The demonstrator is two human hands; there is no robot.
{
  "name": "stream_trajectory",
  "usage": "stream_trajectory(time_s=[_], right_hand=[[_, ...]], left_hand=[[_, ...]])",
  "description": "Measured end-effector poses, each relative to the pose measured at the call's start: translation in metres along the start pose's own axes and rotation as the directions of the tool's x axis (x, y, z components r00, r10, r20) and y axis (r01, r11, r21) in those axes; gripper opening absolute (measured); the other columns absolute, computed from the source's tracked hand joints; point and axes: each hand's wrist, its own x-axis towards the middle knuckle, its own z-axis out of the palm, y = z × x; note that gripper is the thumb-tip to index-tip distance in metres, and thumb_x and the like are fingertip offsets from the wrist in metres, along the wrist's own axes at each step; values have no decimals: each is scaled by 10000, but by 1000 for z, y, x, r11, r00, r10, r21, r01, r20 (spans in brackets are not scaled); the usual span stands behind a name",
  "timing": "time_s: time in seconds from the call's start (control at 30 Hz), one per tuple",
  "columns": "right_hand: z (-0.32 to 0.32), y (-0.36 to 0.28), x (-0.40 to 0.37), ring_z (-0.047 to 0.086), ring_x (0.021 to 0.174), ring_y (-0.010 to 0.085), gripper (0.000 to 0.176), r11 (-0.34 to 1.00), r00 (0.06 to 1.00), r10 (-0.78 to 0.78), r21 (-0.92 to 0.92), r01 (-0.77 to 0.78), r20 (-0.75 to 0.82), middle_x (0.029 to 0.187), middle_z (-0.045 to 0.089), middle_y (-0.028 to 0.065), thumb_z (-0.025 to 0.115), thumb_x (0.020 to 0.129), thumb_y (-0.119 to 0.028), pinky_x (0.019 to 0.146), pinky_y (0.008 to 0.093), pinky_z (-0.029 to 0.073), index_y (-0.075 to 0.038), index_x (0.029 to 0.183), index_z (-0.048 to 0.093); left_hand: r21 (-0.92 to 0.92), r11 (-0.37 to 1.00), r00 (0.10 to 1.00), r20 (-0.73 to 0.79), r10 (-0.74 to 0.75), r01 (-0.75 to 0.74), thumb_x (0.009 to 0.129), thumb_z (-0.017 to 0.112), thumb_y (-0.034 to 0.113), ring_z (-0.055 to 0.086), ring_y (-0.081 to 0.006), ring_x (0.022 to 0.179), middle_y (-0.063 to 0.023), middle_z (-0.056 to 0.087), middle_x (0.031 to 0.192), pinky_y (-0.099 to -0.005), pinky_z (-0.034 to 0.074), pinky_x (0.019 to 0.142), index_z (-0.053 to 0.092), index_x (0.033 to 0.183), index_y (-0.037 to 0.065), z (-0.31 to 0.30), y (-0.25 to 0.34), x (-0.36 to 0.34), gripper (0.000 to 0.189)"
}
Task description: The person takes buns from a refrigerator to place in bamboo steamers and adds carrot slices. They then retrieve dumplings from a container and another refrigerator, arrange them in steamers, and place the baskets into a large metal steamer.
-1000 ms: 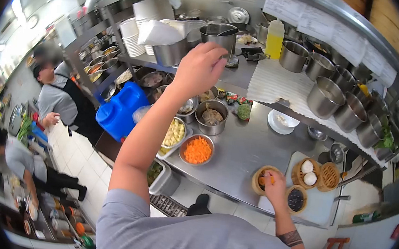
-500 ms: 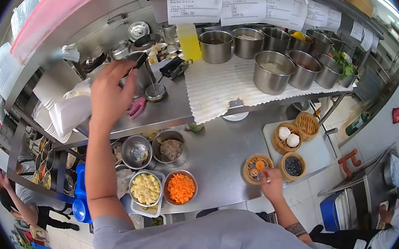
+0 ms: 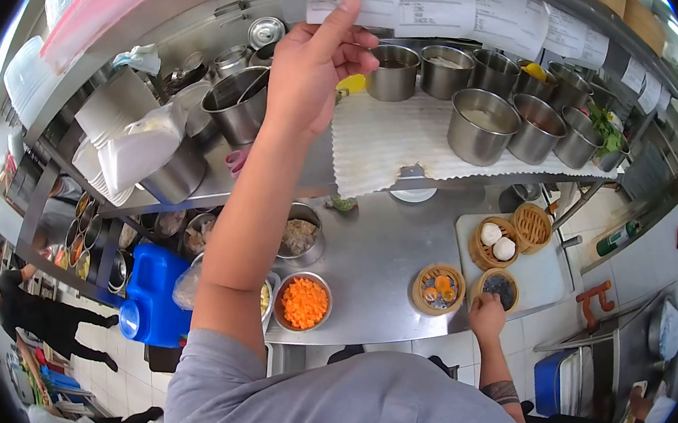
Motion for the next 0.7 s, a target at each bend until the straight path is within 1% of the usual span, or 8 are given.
stream_trajectory(time_s=[0.2, 0.43, 0.5, 0.57, 0.6, 0.63, 0.67, 0.7], right_hand=[[-7, 30, 1, 686, 964, 432, 301, 953, 971, -218, 193, 233, -96, 1064, 677, 216, 705, 886, -152, 822, 526, 569, -31, 1161, 685], [-23, 65, 13, 676, 985, 436, 367, 830, 886, -456, 401, 388, 86, 1088, 680, 226, 713, 888, -135, 874, 489, 561, -5, 1228, 663], [-20, 79, 14, 685, 949, 407, 379, 736, 847, -531, 505, 451, 16, 1130, 663, 224, 720, 886, -102, 814, 450, 576, 8, 1242, 653], [-21, 87, 14, 691, 925, 358, 378, 677, 814, -581, 554, 484, -1, 1174, 642, 209, 726, 885, -78, 747, 401, 581, 16, 1244, 650], [-31, 85, 12, 689, 905, 337, 373, 675, 810, -581, 605, 423, 80, 1194, 634, 206, 726, 887, -74, 715, 389, 576, 18, 1240, 648], [-38, 85, 11, 687, 885, 316, 368, 677, 801, -575, 646, 354, 164, 1213, 626, 203, 727, 888, -70, 684, 377, 572, 21, 1235, 646], [-39, 85, 11, 687, 885, 316, 368, 672, 796, -581, 652, 352, 170, 1213, 626, 203, 727, 888, -70, 684, 377, 572, 21, 1235, 646], [-40, 85, 13, 676, 855, 323, 312, 642, 780, -615, 650, 407, 119, 1164, 637, 198, 725, 895, -79, 683, 393, 565, 13, 1186, 658]], left_hand=[[26, 1000, 999, -29, -13, 14, 1080, 590, 485, 679, -191, 790, -130, 702, 1009, -347, 551, 769, 592, 1212, 5, 61, -30, -21, 498], [51, 991, 953, -286, -100, 120, 1039, 658, 512, 664, -159, 729, -68, 687, 884, -316, 546, 729, 609, 1171, 20, 117, -53, -31, 512], [281, 956, 930, -366, 28, 82, 1021, 728, 340, 649, -134, 685, -57, 704, 885, -281, 522, 670, 684, 1031, 40, 130, -55, -52, 303], [802, 542, 767, -177, 617, -251, 973, 775, 207, 644, -132, 689, -60, 710, 907, -283, 513, 661, 711, 1012, 51, 136, -32, -74, 173], [932, 163, 566, 53, 823, -324, 946, 786, 161, 656, -158, 726, -62, 714, 913, -304, 519, 689, 714, 1028, 50, 125, -7, -71, 156], [925, -240, 343, 337, 877, -294, 920, 797, 116, 669, -185, 762, -64, 719, 919, -324, 526, 716, 717, 1045, 48, 105, 28, -61, 164], [862, -484, 272, 507, 818, -150, 915, 789, 142, 688, -269, 902, -92, 727, 992, -386, 537, 817, 715, 1097, 44, 87, 69, -53, 220], [842, -539, 288, 519, 804, -13, 929, 781, 188, 675, -338, 1012, -110, 735, 1108, -425, 527, 932, 708, 1191, 48, 74, 108, -47, 306]])
